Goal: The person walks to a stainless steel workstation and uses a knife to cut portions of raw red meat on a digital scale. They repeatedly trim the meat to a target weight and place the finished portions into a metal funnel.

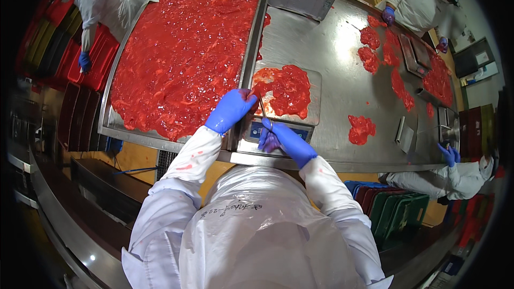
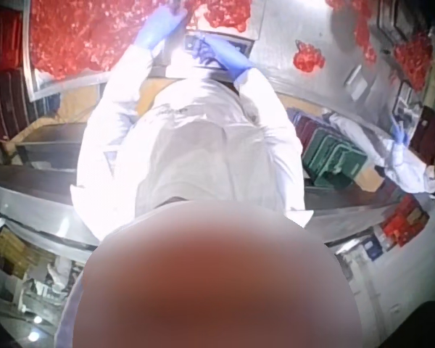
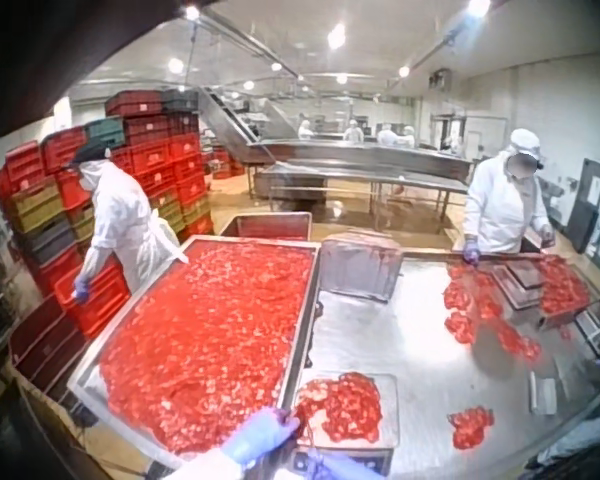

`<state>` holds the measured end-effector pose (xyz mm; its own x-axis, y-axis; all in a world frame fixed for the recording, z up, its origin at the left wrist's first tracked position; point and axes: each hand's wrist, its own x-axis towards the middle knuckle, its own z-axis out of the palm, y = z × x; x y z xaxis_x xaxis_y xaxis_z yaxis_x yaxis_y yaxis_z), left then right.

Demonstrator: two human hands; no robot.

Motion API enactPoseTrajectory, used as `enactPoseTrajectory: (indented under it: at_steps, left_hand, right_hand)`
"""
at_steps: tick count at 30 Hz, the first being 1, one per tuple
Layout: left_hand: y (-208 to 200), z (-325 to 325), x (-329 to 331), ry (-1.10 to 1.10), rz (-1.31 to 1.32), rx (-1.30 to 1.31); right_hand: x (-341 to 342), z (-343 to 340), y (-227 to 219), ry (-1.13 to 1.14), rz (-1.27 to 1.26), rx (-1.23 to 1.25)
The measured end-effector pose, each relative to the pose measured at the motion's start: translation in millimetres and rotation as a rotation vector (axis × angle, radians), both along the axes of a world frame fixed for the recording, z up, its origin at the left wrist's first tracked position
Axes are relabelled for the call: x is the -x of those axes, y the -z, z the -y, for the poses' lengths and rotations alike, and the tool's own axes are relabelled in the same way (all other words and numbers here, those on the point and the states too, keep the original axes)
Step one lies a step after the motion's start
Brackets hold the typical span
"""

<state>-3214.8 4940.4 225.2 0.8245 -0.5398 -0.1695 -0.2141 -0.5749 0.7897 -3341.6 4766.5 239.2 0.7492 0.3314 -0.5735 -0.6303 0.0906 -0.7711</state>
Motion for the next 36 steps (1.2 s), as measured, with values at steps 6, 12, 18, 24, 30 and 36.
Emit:
enactPoseTrajectory:
  at_steps: [6,12,18,24,30,36]
  left_hand:
    - [6.7,-2.1,-3.9,-0.036,0.058,0.014]
    - [-36.1,1.7,7.7,0.118,0.118,-0.114]
    - [-23.5,-9.0,-4.5,0.072,0.052,0.003]
    - [-24.9,-4.8,-6.4,0.085,0.066,-0.029]
    - [-26.3,-3.8,-12.8,0.080,0.098,0.037]
    - [-29.1,1.5,-2.9,0.099,0.015,0.070]
  right_hand:
    - [15.0,11.0,41.8,0.128,-0.031,-0.032]
    - [-23.1,-2.0,-12.7,0.153,-0.090,-0.208]
    - [3.6,14.6,22.0,0.120,-0.048,-0.039]
    - [-13.2,3.1,4.3,0.158,-0.087,-0.227]
    - [12.7,29.6,11.0,0.060,-0.009,-0.117]
    - [-27.0,6.7,8.3,0.071,-0.095,-0.226]
